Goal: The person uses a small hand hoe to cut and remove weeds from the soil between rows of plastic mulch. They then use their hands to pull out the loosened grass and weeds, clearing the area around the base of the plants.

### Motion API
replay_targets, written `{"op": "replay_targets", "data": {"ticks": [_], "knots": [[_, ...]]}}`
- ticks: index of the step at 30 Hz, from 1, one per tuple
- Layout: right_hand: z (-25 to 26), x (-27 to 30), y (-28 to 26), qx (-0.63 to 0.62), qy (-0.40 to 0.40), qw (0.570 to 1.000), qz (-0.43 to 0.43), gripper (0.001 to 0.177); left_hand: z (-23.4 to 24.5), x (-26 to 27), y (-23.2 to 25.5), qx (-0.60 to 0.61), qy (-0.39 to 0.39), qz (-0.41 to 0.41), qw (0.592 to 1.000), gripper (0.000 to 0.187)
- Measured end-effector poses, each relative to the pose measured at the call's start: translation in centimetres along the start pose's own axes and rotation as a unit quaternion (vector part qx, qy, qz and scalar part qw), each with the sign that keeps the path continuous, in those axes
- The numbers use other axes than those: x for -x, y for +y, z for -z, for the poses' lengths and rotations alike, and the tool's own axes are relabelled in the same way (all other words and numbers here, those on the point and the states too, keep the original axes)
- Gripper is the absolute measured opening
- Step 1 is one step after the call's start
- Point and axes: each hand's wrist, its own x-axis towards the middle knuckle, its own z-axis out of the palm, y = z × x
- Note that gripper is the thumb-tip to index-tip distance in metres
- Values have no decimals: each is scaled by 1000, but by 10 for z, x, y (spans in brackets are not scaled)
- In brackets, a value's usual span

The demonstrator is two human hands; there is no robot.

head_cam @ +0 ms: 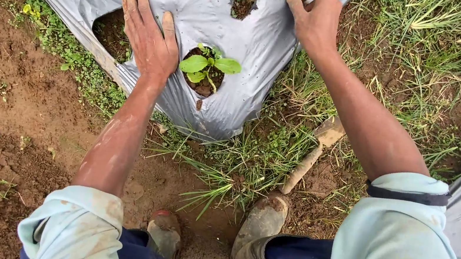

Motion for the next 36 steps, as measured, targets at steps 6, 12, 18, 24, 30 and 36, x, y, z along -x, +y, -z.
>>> {"op": "replay_targets", "data": {"ticks": [6,12,18,24,30,36], "knots": [[-4,3,21,-86,49,995,-4,4,1,0,1,-4,4,1,1000,64],[-12,9,32,-217,117,969,1,4,0,1,-1,-5,6,0,1000,63],[-8,6,37,-126,59,990,-14,17,-2,1,-3,-12,6,-5,1000,63],[-26,0,38,-61,68,996,-9,7,0,3,-1,2,15,-12,1000,63],[-22,1,58,-283,148,942,-102,8,-3,1,-4,-9,5,-10,1000,65],[36,-19,122,-306,370,866,-138,39,-8,-5,-20,-42,-40,2,998,62]]}}
